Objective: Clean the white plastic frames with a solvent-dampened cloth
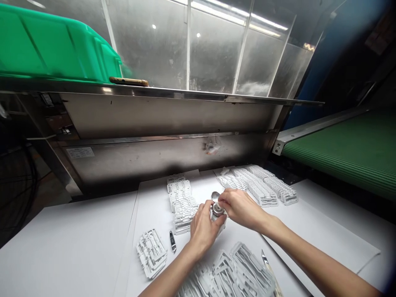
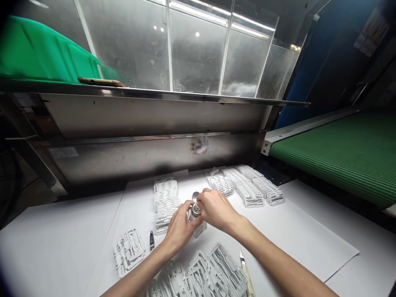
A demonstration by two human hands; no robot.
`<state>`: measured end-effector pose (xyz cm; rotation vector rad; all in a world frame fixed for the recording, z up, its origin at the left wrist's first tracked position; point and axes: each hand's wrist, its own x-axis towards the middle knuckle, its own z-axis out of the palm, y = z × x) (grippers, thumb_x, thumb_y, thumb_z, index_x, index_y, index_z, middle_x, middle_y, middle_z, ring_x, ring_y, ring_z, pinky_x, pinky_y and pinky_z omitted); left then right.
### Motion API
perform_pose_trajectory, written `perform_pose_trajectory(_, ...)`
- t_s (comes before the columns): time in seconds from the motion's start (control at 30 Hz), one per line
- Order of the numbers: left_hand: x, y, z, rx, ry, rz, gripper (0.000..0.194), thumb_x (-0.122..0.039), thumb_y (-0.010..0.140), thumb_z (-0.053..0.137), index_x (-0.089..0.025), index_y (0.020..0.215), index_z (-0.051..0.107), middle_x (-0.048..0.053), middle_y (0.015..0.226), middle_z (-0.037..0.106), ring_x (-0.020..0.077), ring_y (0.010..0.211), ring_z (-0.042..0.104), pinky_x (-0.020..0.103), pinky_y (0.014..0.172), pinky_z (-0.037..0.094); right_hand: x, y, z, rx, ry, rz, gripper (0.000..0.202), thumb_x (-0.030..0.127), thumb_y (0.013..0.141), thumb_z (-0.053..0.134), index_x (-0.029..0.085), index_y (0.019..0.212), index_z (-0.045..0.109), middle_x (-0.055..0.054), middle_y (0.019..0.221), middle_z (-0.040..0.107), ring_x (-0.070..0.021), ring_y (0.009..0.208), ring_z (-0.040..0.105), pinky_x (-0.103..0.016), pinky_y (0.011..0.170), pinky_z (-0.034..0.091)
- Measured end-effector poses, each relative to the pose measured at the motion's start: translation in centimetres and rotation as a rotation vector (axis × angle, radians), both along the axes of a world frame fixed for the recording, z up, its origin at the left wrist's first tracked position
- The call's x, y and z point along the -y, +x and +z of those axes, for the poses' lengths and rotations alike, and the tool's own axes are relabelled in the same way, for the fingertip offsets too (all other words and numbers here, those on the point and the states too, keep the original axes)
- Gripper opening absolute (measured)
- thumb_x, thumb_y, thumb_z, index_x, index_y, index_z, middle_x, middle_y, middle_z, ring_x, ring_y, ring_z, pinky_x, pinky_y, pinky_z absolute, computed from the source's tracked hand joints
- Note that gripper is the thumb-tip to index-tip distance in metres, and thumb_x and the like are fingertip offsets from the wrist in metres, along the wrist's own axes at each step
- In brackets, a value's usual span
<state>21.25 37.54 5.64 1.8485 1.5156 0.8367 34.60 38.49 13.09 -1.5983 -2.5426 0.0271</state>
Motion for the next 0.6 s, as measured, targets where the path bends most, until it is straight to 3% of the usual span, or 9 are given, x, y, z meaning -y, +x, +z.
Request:
perform_pose_trajectory(0.17,0.1,0.0,0.0,-0.001,0.009,-0.004,0.035,-0.046,0.081,0.052,-0.03,0.112,0.05,0.001,0.107,0.062,0.0215,0.094,0.058,0.027,0.071,0.041,0.1,0.0,-0.1,0.015,-0.001,0.009,0.025,0.007,0.09,0.054,0.015,0.067,0.062,-0.003,0.077,0.06,-0.0148,0.064,0.057,-0.023,0.057,0.034)
perform_pose_trajectory(0.37,0.0,0.3,0.0,-0.034,0.004,0.026,0.021,-0.035,0.079,0.051,-0.027,0.099,0.053,0.002,0.099,0.063,0.0211,0.091,0.06,0.027,0.072,0.041,0.2,-0.5,-1.3,0.075,-0.022,-0.012,0.02,0.009,0.093,0.057,0.013,0.073,0.059,0.0,0.078,0.059,-0.0138,0.066,0.056,-0.025,0.062,0.045)
perform_pose_trajectory(0.6,0.1,0.2,-0.3,-0.039,0.026,0.034,0.037,-0.047,0.082,0.049,-0.03,0.115,0.05,0.002,0.11,0.064,0.0217,0.092,0.06,0.027,0.072,0.042,0.4,-0.5,0.3,0.1,-0.02,-0.012,0.02,0.013,0.094,0.057,0.013,0.074,0.059,0.0,0.079,0.058,-0.0138,0.067,0.057,-0.027,0.064,0.049)
